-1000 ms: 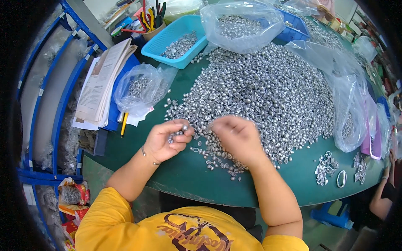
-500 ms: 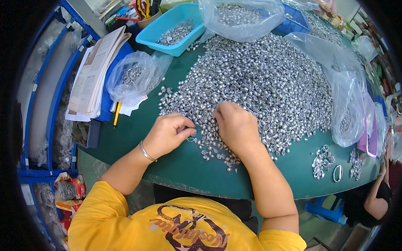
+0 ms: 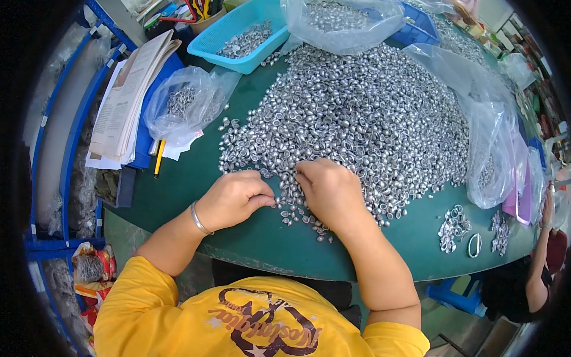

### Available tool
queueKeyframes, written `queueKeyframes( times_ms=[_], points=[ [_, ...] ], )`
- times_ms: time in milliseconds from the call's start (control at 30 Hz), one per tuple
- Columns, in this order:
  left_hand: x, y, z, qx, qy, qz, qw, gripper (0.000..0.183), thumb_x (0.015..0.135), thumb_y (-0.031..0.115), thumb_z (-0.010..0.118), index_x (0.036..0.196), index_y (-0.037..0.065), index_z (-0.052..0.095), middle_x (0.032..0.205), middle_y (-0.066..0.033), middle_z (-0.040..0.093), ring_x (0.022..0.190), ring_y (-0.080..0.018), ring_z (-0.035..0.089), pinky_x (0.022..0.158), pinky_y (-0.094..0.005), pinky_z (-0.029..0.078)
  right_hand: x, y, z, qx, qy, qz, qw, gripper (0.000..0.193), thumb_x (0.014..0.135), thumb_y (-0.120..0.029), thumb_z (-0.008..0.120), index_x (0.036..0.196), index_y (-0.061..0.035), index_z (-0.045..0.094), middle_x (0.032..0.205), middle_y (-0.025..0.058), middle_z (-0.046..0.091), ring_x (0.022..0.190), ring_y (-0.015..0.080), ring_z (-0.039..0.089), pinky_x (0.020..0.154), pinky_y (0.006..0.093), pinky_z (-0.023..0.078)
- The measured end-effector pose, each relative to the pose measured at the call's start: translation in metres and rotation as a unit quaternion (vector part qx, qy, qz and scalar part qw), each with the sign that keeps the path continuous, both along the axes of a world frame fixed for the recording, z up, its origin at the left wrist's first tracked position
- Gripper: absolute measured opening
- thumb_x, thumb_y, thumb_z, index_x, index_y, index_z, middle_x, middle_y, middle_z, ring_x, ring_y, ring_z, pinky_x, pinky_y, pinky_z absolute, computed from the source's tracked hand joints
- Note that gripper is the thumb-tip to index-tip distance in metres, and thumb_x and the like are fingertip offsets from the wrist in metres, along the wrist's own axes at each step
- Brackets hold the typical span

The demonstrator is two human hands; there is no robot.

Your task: The person sorts through a large pile of small silver D-rings and hardware on a green workbench, picking up individual pieces to group them and moving piles around.

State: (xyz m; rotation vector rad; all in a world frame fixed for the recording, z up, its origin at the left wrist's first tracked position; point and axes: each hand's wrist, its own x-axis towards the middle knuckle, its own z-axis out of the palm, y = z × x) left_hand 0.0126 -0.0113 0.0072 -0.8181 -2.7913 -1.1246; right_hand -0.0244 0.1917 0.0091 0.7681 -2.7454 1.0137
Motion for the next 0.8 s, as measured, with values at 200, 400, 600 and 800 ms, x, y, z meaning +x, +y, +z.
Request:
queueKeyframes(
  times_ms=[200,400,600,800],
  points=[
    [-0.004,-0.003,0.011,0.280,-0.309,0.108,0.903,0.008,0.086,0.009,0.060,0.087,0.002,0.060,0.069,0.0000,0.056,0.058,-0.0059,0.046,0.045,-0.0200,0.035,-0.005,0.004,0.004,-0.010,0.015,-0.031,0.999,0.005,0.077,-0.013,0.064,0.078,-0.0083,0.066,0.073,0.0087,0.062,0.065,0.0276,0.061,0.058,0.0374,0.049],
    [-0.017,-0.019,0.007,0.587,-0.431,0.105,0.677,0.005,0.087,0.006,0.054,0.090,0.001,0.055,0.085,-0.0091,0.055,0.057,-0.0047,0.041,0.040,-0.0143,0.030,-0.003,-0.016,-0.001,0.020,0.054,0.005,0.998,0.007,0.076,-0.014,0.065,0.080,-0.0079,0.066,0.071,0.0097,0.060,0.063,0.0286,0.060,0.056,0.0370,0.049],
    [-0.021,-0.027,0.004,0.636,-0.390,0.115,0.656,0.002,0.085,0.004,0.054,0.085,0.002,0.053,0.079,-0.0078,0.054,0.054,-0.0051,0.042,0.038,-0.0152,0.030,-0.013,0.017,0.015,-0.505,-0.443,0.022,0.740,0.017,0.085,-0.012,0.056,0.086,0.0030,0.062,0.064,0.0049,0.055,0.040,0.0082,0.039,0.036,0.0183,0.025],
    [-0.028,-0.009,-0.002,0.096,0.004,0.151,0.984,0.006,0.075,0.007,0.066,0.080,0.005,0.064,0.073,-0.0076,0.059,0.063,-0.0222,0.057,0.059,-0.0318,0.045,-0.025,0.009,0.021,-0.287,-0.273,-0.018,0.918,0.016,0.082,-0.011,0.059,0.087,0.0024,0.065,0.063,0.0068,0.060,0.050,0.0147,0.052,0.044,0.0263,0.040]
  ],
)
